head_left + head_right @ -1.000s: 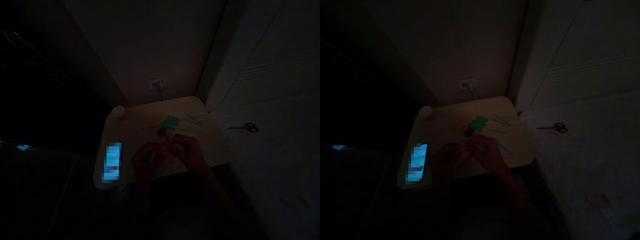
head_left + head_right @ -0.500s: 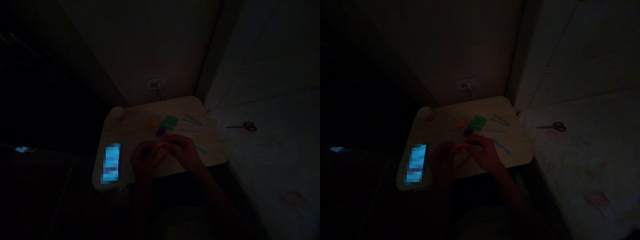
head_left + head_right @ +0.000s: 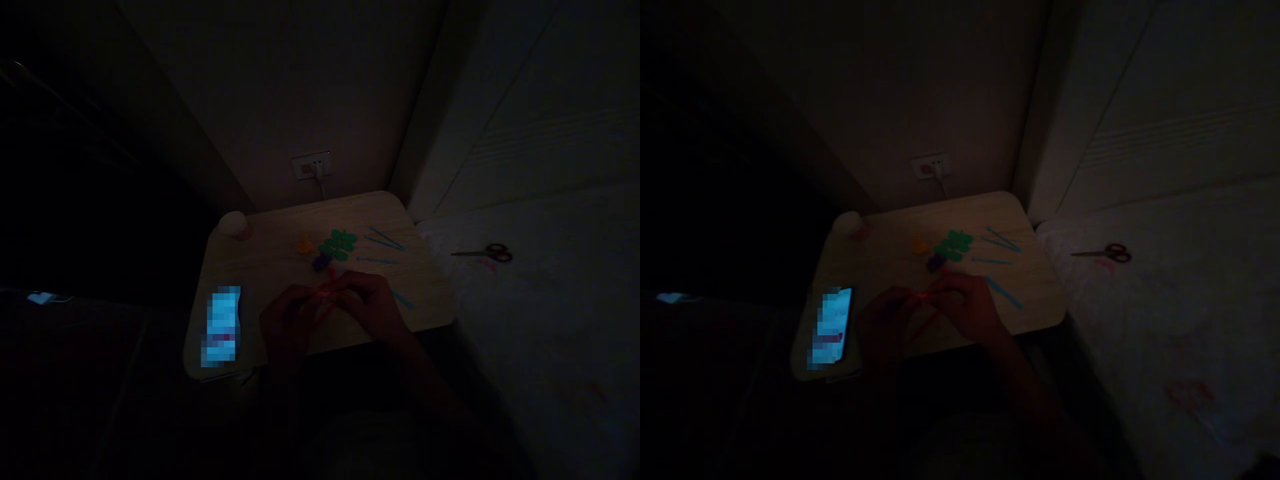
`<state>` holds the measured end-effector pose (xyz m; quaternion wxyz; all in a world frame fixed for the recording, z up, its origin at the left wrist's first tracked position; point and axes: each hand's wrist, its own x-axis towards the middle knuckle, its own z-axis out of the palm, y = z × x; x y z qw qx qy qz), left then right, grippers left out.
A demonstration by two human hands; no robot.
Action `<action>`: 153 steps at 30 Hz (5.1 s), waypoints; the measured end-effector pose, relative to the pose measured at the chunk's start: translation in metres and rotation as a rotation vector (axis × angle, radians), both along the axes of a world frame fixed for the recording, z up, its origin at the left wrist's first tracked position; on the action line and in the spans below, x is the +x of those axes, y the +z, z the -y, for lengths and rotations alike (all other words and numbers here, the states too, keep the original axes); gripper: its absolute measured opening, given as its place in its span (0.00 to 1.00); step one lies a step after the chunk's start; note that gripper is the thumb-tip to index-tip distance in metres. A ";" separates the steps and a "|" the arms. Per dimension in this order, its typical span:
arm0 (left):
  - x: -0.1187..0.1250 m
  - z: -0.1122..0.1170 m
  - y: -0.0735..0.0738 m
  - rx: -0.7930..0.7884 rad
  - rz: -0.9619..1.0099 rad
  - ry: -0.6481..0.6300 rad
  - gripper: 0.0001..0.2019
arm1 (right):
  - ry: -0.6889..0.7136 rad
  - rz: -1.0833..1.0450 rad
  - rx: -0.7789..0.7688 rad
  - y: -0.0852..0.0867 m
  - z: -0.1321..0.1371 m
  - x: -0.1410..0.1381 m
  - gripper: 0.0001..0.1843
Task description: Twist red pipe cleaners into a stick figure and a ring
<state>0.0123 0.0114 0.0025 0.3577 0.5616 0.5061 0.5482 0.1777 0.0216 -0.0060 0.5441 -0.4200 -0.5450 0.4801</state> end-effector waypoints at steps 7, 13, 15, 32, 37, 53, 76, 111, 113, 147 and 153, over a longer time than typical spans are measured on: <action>-0.003 0.000 -0.006 0.162 -0.132 -0.039 0.09 | -0.033 -0.008 -0.042 -0.004 0.000 0.001 0.05; -0.002 0.000 -0.008 0.152 -0.165 -0.003 0.02 | -0.059 -0.046 -0.039 -0.003 0.000 0.001 0.07; -0.001 0.000 -0.008 0.157 -0.173 -0.009 0.02 | -0.055 -0.052 -0.036 -0.002 0.000 0.000 0.04; -0.006 -0.003 -0.016 0.241 -0.227 -0.090 0.06 | -0.011 0.105 0.098 -0.003 0.000 0.003 0.09; -0.002 -0.001 -0.010 0.154 -0.166 -0.097 0.03 | -0.042 0.073 0.039 -0.005 0.000 0.003 0.07; 0.006 -0.001 -0.005 -0.087 0.038 -0.069 0.04 | -0.048 0.178 0.205 0.000 0.000 0.004 0.05; 0.003 -0.005 -0.023 0.166 -0.187 -0.029 0.06 | -0.100 -0.121 -0.161 -0.012 0.001 -0.005 0.11; 0.023 -0.001 -0.038 0.093 0.093 0.014 0.08 | -0.170 -0.071 -0.032 -0.029 0.011 -0.001 0.15; 0.021 0.000 -0.036 0.078 0.094 0.023 0.08 | -0.185 0.003 0.027 -0.029 0.012 0.000 0.14; 0.035 -0.010 -0.041 0.011 -0.892 0.185 0.08 | -0.456 0.001 -0.044 -0.041 -0.014 0.036 0.12; 0.049 -0.023 -0.044 -0.053 -0.963 0.220 0.11 | -0.464 -0.005 -0.061 -0.042 -0.008 0.041 0.12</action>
